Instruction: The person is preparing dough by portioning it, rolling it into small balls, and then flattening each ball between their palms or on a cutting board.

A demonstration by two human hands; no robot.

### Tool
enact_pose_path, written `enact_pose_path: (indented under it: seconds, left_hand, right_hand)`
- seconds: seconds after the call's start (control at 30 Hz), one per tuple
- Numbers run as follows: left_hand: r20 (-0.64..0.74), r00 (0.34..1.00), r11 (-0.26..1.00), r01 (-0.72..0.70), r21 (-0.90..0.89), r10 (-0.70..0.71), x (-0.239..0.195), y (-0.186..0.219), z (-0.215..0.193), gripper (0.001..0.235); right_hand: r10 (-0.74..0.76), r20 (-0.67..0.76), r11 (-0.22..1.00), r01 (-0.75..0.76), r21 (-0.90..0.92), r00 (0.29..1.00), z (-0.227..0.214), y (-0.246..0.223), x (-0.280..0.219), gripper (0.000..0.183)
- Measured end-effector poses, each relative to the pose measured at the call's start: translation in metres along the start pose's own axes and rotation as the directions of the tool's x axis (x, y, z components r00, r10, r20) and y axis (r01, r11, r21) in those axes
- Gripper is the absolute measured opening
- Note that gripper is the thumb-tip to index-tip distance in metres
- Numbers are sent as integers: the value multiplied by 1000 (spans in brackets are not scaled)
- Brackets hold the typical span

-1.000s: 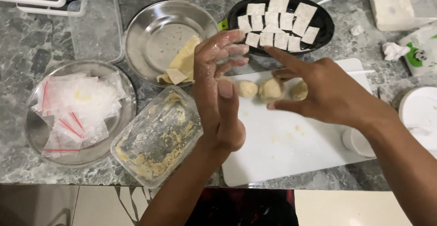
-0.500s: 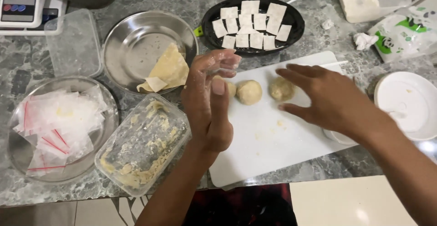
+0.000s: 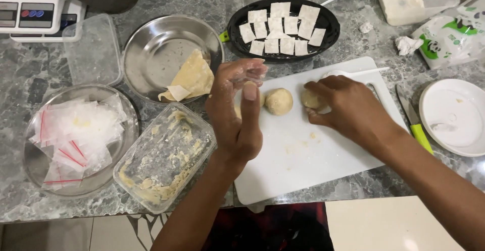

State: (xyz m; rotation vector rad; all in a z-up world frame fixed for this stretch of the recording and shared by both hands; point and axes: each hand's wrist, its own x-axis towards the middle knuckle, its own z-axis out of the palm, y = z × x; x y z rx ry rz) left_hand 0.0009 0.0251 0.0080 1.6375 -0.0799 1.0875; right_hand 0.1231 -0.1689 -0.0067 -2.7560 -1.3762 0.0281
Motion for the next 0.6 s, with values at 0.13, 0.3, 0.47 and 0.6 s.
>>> enact_pose_path:
  seconds: [0.13,0.3,0.47,0.6]
  left_hand:
    - [5,1000,1000,7,-10,-7,0,1,0,34]
    - [-6,1000,1000,13,-3,-13,0,3,0,36]
    - [8,1000,1000,-2,-6,2,0,2,-1,34]
    - [9,1000,1000,-1,-8,1,0,1,-1,34]
  right_hand:
    - [103,-1,974,-101,204,995,-6,0,4,69]
    - [110,-22,973,-103,208,994,1,10,3,67]
    - [120,-51,949,-100,301,991,1,21,8,55]
    - [276,84,879,-287,380,957,-8,18,13,54]
